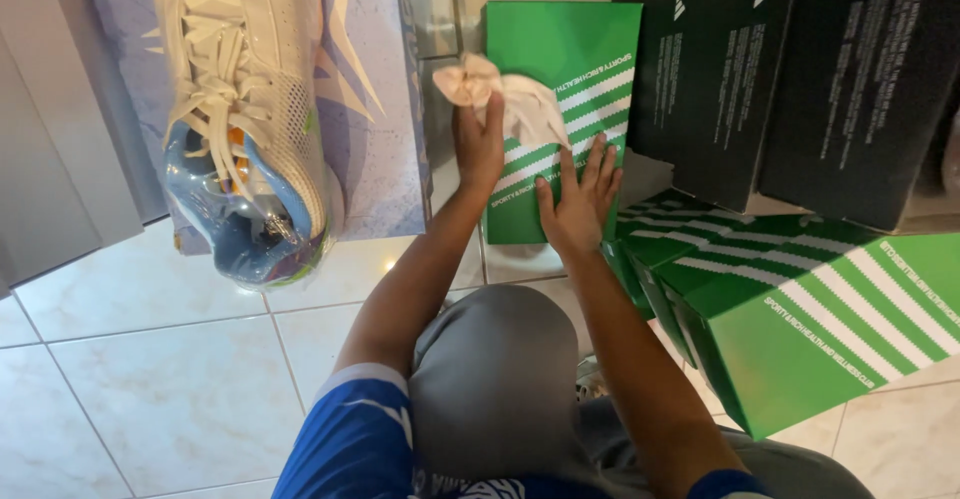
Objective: Cleaning shoe boxes and individual shoes using a cloth to remove dust
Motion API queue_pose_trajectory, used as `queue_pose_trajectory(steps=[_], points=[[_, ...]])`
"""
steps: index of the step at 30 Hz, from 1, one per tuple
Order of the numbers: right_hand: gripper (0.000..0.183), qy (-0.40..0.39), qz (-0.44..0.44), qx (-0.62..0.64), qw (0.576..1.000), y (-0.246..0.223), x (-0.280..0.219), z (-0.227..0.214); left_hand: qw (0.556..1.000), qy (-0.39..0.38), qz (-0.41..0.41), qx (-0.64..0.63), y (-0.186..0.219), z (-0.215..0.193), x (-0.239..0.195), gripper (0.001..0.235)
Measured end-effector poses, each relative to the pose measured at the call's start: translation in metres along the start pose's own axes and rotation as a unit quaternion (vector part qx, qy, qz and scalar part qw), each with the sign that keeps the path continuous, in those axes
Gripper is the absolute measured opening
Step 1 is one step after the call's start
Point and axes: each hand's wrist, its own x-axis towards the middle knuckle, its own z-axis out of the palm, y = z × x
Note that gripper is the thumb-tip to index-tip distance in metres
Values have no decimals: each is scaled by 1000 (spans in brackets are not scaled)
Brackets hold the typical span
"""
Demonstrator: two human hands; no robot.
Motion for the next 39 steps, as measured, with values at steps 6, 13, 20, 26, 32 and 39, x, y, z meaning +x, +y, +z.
queue_pose_trajectory(steps=[6, 13, 20, 26, 32, 39], points=[[67, -38, 11, -15, 999, 2, 0, -3, 986, -86, 28, 141, 28, 3, 35, 67], [68, -38, 4, -22, 999, -3, 0, -7, 989, -31, -52, 132, 33, 5, 33, 66], [73, 26, 4, -37, 999, 4, -1, 11, 953, -170, -143, 205, 36, -85, -106, 87], [79, -12, 3, -42, 999, 9, -1, 13, 979, -116, -131, 104, 115, -40, -60, 72], [71, 5, 8, -23, 1000, 3, 1, 10, 983, -10, -176, 51, -14, 40, 109, 73], [68, -39, 20, -23, 999, 10, -5, 5, 985, -73, -121, 99, 10, -30, -36, 68]])
